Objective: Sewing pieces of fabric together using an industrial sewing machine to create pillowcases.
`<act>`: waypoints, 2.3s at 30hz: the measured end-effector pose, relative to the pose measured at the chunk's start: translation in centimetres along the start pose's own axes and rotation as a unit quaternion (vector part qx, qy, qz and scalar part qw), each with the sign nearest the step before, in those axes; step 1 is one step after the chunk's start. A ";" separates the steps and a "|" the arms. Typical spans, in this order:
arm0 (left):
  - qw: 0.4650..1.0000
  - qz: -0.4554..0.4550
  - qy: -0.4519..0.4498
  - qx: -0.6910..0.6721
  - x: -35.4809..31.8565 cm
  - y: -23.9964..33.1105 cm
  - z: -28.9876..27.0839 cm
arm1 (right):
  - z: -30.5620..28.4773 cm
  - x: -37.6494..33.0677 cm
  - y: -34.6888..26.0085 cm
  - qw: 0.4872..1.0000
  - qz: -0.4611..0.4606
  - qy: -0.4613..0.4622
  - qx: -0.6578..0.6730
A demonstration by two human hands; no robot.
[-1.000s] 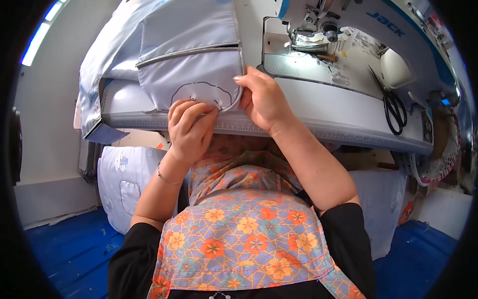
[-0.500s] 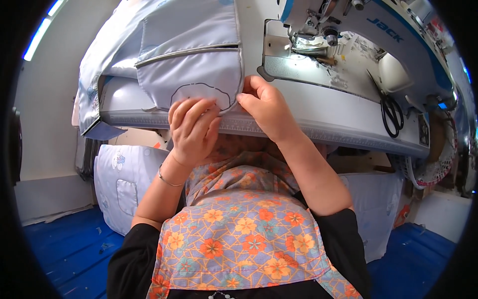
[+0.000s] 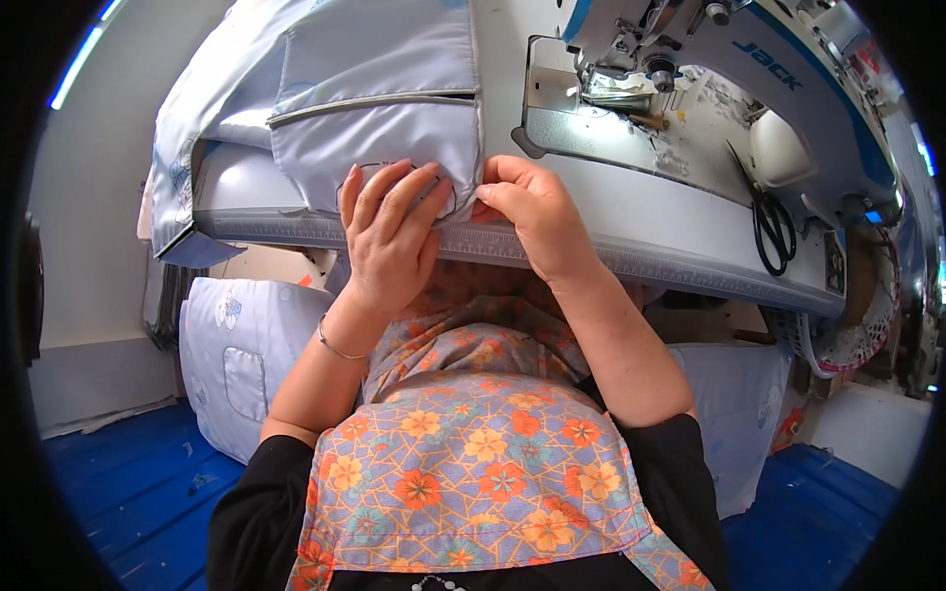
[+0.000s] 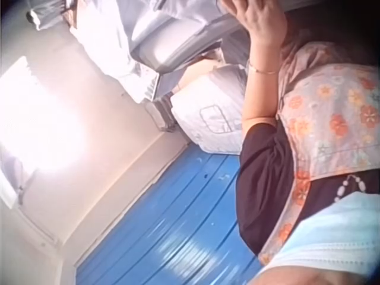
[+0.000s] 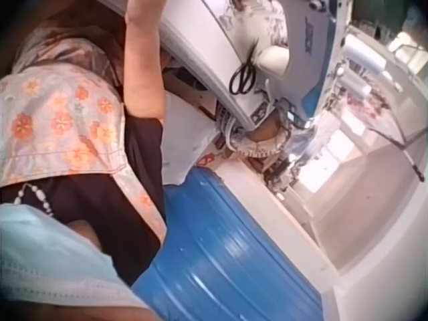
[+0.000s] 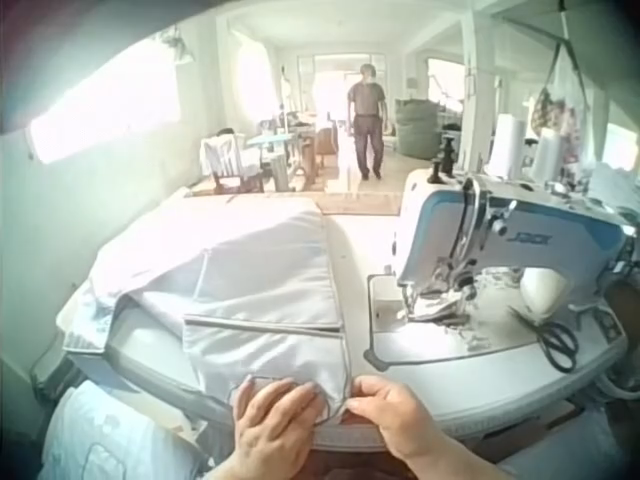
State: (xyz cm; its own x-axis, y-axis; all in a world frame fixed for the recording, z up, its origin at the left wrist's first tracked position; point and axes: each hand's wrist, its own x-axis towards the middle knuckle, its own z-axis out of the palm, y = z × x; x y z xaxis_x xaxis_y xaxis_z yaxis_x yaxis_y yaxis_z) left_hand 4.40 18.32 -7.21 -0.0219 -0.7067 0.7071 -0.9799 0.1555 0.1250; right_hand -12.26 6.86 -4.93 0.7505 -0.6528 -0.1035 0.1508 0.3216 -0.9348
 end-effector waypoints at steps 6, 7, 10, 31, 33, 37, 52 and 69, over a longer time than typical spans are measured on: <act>1.000 -0.012 0.009 -0.005 0.2 0.2 -0.2 | -0.1 0.0 0.0 1.000 0.014 -0.011 0.017; 1.000 -0.013 0.008 -0.010 0.2 0.2 -0.2 | -0.1 0.0 0.0 1.000 0.013 -0.014 0.018; 1.000 -0.002 0.012 -0.024 0.1 -0.2 -0.2 | -0.1 0.0 0.0 1.000 0.010 -0.018 0.018; 0.996 0.011 -0.078 -0.033 1.9 0.8 -2.0 | -0.1 0.0 0.1 0.999 0.013 -0.003 -0.039; 0.995 0.006 -0.093 -0.038 2.4 1.0 -2.4 | -0.1 0.0 0.2 0.997 -0.002 0.001 -0.074; 0.993 0.003 -0.104 -0.059 2.2 0.5 -1.8 | 0.1 0.1 0.1 0.997 0.006 0.002 -0.077; 0.998 -0.005 -0.027 -0.053 0.7 0.0 -1.4 | 0.4 -0.4 0.1 0.996 0.004 0.005 -0.093; 0.997 0.010 0.013 -0.077 0.1 -0.5 -1.3 | 0.1 -0.9 -0.3 0.990 0.010 -0.033 -0.138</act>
State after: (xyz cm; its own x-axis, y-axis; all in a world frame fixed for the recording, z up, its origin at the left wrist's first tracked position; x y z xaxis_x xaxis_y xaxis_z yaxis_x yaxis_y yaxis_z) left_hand 5.18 19.06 -6.27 -0.0349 -0.6850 0.7277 -0.9373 0.2750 0.2139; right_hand -12.93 7.48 -4.49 0.7931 -0.5993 -0.1086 -0.0392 0.1278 -0.9910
